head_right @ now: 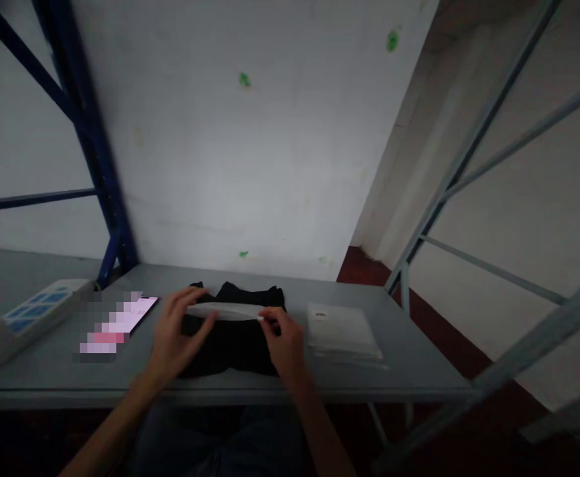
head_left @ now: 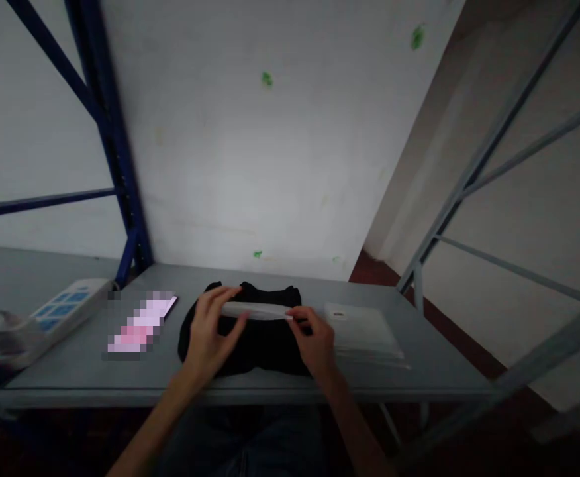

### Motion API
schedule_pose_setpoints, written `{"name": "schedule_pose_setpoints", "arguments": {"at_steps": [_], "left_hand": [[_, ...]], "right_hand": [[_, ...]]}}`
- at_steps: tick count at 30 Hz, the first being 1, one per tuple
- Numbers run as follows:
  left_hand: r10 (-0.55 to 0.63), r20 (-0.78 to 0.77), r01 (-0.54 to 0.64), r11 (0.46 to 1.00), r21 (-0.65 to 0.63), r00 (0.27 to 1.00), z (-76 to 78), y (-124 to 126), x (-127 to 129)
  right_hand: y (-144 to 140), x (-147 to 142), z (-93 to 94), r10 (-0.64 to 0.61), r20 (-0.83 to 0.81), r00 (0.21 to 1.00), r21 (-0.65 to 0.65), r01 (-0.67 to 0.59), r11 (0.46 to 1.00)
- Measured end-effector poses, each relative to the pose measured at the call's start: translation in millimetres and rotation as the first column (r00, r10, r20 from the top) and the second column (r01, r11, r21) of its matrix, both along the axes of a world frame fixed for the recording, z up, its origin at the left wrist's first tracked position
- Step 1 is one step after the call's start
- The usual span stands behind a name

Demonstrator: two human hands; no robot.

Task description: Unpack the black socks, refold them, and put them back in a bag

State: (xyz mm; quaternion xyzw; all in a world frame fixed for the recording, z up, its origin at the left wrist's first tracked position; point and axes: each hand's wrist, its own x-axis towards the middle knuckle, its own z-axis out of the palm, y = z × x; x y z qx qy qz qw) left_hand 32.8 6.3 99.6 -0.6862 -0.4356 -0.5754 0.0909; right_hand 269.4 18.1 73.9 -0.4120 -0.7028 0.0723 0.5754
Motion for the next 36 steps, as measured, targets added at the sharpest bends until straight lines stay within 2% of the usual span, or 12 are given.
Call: {"name": "schedule_pose_setpoints", "arguments": {"at_steps": [2, 4, 10, 17, 22, 26, 30, 36], "left_hand": [[-0.147, -0.251, 0.156, 0.988, 0.015, 0.957, 3.8, -4, 19], [-0.231, -0.356, 0.251, 0.968, 0.011, 0.906, 1.8, -2, 34], [-0.207, -0.344, 0.257, 0.961, 0.106, 0.916, -12.7, 4, 42], [-0.187, -0.377, 0.269, 0.946, 0.179, 0.907, -7.7, -5, 40], [-0.163, -0.393, 0.246, 0.954, 0.171, 0.905, -10.9, -3, 33], [-0.101, -0.38, 0.179, 0.968, 0.175, 0.919, -19.0, 3, 14], [-0.036, -0.354, 0.098, 0.982, 0.161, 0.934, -22.6, 10, -3], [-0.013, -0.279, 0.045, 0.993, 0.107, 0.96, -29.3, 17, -6]], "right_hand": [[-5, -6, 3.7, 0.035, 0.047, 0.998, 0.022, -0.036, 0.999], [-9, -9, 7.2, 0.027, 0.091, 0.995, 0.053, -0.032, 0.998], [-11, -4, 7.2, 0.059, 0.12, 0.991, 0.107, -0.072, 0.992], [-12, -2, 9.1, 0.107, 0.165, 0.981, 0.112, -0.126, 0.986], [-9, 4, 7.9, 0.084, 0.176, 0.981, 0.093, -0.102, 0.99], [-2, 28, 5.9, 0.078, 0.119, 0.99, 0.068, -0.087, 0.994], [3, 62, 10.4, 0.003, 0.009, 1.0, 0.03, -0.003, 1.0], [7, 114, 23.8, -0.092, -0.068, 0.993, -0.015, 0.091, 0.996]]}}
